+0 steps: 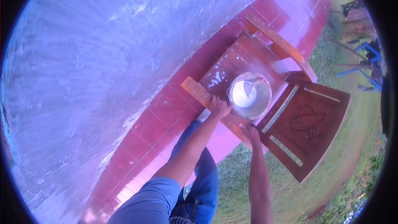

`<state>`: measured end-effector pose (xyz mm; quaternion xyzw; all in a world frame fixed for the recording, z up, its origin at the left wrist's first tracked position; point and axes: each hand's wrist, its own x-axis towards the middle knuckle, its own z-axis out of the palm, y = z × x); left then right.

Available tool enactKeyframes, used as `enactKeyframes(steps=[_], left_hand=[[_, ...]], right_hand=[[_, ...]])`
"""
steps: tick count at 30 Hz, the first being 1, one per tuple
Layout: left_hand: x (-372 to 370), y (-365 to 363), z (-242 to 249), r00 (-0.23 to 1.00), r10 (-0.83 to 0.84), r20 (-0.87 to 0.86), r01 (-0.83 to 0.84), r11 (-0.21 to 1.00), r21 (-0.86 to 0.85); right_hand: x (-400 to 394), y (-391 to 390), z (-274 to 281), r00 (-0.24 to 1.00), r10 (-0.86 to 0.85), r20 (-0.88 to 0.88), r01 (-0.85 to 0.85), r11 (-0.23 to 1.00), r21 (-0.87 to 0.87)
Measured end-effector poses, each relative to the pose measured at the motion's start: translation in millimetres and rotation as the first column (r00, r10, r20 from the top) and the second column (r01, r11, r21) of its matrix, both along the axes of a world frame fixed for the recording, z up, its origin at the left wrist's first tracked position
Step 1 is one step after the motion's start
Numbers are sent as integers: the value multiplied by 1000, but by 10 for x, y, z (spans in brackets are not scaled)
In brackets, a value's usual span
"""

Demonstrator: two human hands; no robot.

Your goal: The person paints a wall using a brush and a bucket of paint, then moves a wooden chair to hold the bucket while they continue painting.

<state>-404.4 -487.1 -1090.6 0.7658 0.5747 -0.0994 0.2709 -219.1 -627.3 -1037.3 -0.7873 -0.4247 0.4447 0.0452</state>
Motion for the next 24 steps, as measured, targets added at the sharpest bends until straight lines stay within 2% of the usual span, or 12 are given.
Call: enactKeyframes(steps=[2, 4, 6, 9, 11, 13, 15, 17, 18, 24], left_hand=[[-274, -178, -137, 999, -7, 33, 5, 998, 62], [-502, -380, -206, 999, 0, 39, -3, 997, 73], [-759, -484, -266, 999, 0, 38, -2, 999, 44], [-1220, -722, -335, 999, -18, 29, 17, 1000, 26], [-1439, -816, -374, 1000, -14, 21, 13, 999, 42], [-1657, -954, -458, 999, -30, 31, 31, 999, -29], [-1874, -1102, -556, 998, -23, 51, 24, 1000, -9], [-2111, -1277, -651, 998, -22, 52, 21, 1000, 18], [-2209, -1342, -596, 998, -46, 34, 48, 996, -77], [-2549, -1746, -446, 999, -53, 1, 53, 998, -25]], right_hand=[[-318, -47, 175, 998, 8, -54, -14, 992, -122], [-583, -240, 117, 1000, -7, -20, 5, 993, -121], [-845, -432, -119, 999, -30, 28, 33, 993, -110], [-1293, -834, -398, 989, -66, 134, 63, 998, 24], [-1494, -920, -434, 999, -43, 32, 44, 999, -23], [-1727, -1059, -488, 997, -29, 78, 32, 999, -34], [-1944, -1226, -604, 999, -53, 2, 53, 999, 7], [-2143, -1404, -878, 996, -48, 71, 45, 998, 33], [-2236, -1493, -803, 996, -68, 60, 69, 998, -11], [-2592, -1888, -844, 1000, -7, -6, 7, 1000, 14]])
